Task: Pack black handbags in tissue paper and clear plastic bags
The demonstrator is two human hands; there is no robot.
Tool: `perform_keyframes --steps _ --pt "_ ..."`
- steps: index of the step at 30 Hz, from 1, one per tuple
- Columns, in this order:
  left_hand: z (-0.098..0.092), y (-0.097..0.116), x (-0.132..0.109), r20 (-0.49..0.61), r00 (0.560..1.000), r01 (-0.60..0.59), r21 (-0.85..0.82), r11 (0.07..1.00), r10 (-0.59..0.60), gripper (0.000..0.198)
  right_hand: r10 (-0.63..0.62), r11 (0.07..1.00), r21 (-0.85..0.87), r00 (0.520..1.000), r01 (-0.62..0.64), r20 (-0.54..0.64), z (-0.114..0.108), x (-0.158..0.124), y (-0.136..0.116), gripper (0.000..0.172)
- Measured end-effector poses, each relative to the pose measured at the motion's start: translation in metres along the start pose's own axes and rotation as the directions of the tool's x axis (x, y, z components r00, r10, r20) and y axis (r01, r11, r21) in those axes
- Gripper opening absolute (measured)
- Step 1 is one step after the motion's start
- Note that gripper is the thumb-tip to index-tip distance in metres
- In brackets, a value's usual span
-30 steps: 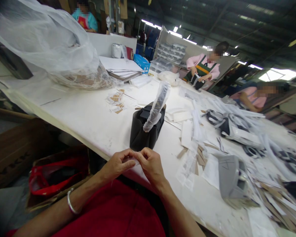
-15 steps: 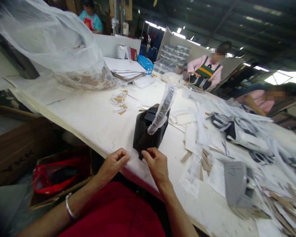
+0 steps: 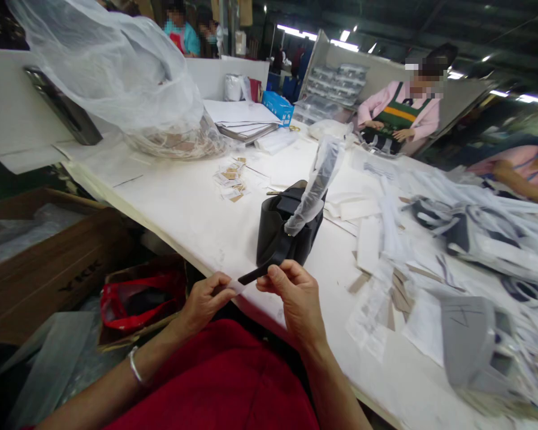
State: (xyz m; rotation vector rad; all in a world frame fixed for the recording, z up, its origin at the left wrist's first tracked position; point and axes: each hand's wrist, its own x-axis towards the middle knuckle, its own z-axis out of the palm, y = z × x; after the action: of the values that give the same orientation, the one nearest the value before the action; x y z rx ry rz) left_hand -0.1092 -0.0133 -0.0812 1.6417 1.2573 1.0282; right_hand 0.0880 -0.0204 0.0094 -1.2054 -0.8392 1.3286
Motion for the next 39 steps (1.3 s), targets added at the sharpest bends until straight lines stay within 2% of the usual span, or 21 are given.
perform_keyframes --steps 6,12,16,20,23,27,33,36,39 --pt "-0.001 -0.001 -0.008 -0.04 0.998 -0.046 -0.053 0.998 0.044 0.025 -0.039 0.999 -0.038 0.999 0.038 -0.002 0.001 0.002 0.004 0.031" --pt "0.001 0.005 -0.008 -0.067 0.998 -0.025 -0.091 0.996 0.019 0.028 -0.082 0.974 -0.211 0.997 0.083 0.014 0.002 0.002 0.006 0.032" --pt "0.01 0.013 -0.001 -0.054 0.998 0.026 -0.147 0.989 -0.034 0.033 -0.109 0.945 -0.31 0.994 0.103 -0.003 0.002 0.004 0.009 0.032" --pt "0.022 0.025 0.005 0.002 1.0 0.008 -0.281 0.96 -0.008 0.041 -0.067 0.941 -0.33 0.997 0.076 0.039 -0.004 0.007 0.011 0.033" --pt "0.032 0.033 0.008 0.021 1.0 0.022 -0.359 0.933 -0.016 0.04 -0.068 0.932 -0.352 0.996 0.084 0.059 -0.012 0.008 0.01 0.034" --pt "0.046 0.04 0.014 0.063 0.995 0.102 -0.412 0.906 -0.083 0.031 -0.093 0.941 -0.324 0.995 0.094 0.02 -0.028 0.009 0.012 0.038" --pt "0.059 0.04 0.016 0.105 0.99 0.13 -0.447 0.885 -0.093 0.033 0.058 0.98 -0.189 0.998 -0.06 -0.016 -0.049 0.002 0.019 0.05" --pt "0.061 0.04 0.011 0.123 0.989 0.135 -0.464 0.875 -0.088 0.034 0.124 0.973 -0.204 0.99 -0.109 0.061 -0.049 -0.006 0.022 0.042" --pt "0.062 0.042 0.009 0.149 0.983 0.163 -0.448 0.879 -0.106 0.03 0.106 0.977 -0.197 0.99 -0.086 0.094 -0.041 -0.009 0.024 0.028"
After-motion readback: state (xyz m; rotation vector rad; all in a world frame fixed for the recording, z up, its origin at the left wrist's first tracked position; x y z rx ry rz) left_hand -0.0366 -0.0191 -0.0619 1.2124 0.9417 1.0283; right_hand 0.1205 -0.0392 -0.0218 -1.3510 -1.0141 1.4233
